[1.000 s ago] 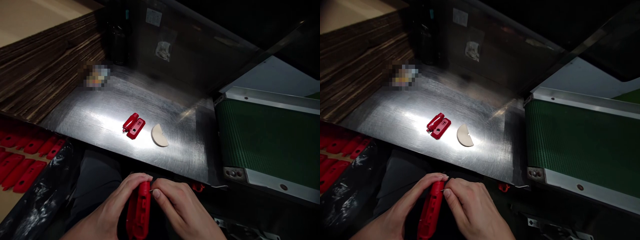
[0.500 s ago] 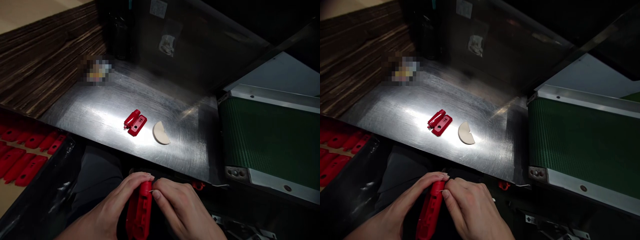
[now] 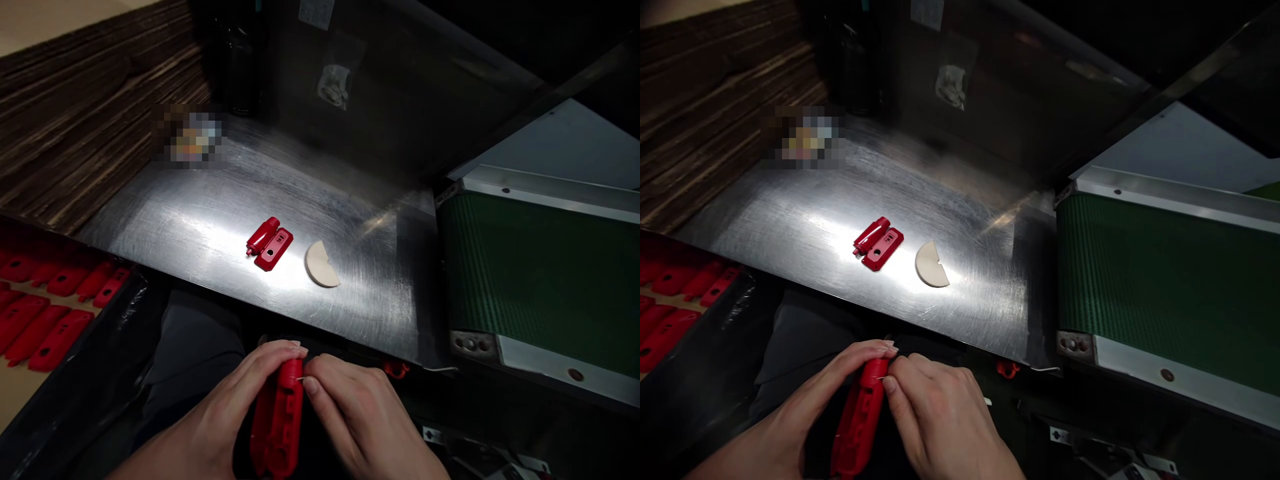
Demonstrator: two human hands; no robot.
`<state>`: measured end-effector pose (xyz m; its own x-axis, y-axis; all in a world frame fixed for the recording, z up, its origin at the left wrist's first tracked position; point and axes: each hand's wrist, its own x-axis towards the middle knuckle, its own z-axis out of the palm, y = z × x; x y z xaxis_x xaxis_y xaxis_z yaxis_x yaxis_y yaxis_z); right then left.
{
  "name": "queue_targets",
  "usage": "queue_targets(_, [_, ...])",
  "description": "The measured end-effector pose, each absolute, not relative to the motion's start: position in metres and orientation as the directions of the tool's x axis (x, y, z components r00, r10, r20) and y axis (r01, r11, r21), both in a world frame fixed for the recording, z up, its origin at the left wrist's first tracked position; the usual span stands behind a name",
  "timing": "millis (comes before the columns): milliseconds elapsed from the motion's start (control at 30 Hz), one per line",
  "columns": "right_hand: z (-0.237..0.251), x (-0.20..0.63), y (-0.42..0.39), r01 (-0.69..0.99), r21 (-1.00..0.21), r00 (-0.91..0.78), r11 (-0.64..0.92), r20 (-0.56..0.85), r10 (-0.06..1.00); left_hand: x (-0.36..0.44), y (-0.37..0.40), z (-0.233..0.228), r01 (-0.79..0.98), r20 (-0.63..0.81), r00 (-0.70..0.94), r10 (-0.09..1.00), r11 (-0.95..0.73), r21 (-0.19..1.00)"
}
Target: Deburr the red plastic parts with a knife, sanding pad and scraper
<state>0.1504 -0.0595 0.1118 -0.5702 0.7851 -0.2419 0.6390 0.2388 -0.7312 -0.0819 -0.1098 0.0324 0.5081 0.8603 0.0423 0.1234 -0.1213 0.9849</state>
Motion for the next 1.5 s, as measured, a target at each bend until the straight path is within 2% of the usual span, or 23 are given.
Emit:
queue_targets(300, [0.114, 0.153, -0.06, 0.617, -0.766, -0.588, 0.181, -0.296, 0.753, -0.086, -0.105, 0.035, 0.112, 0.11, 0.545, 0.831, -0.203, 0.973])
queue_targets(567, [0.118, 0.153, -0.059, 0.663, -0.739, -0.567, 0.121, -0.39, 0.726, -0.087, -0.102, 0.033, 0.122, 0.168, 0.558, 0.813, -0.281, 0.952])
queue_targets(1167, [0.121, 0.149, -0.059, 0.669, -0.739, -0.567, 0.08, -0.437, 0.698, -0.088, -0.095, 0.036, 0.07, 0.164, 0.572, 0.804, -0.247, 0.967])
queue_targets(1500, [0.119, 0.148, -0.063, 0.698, -0.705, -0.566, 0.127, -0.434, 0.701, -0.089, -0.098, 0.037, 0.079, 0.165, 0.566, 0.807, -0.253, 0.964])
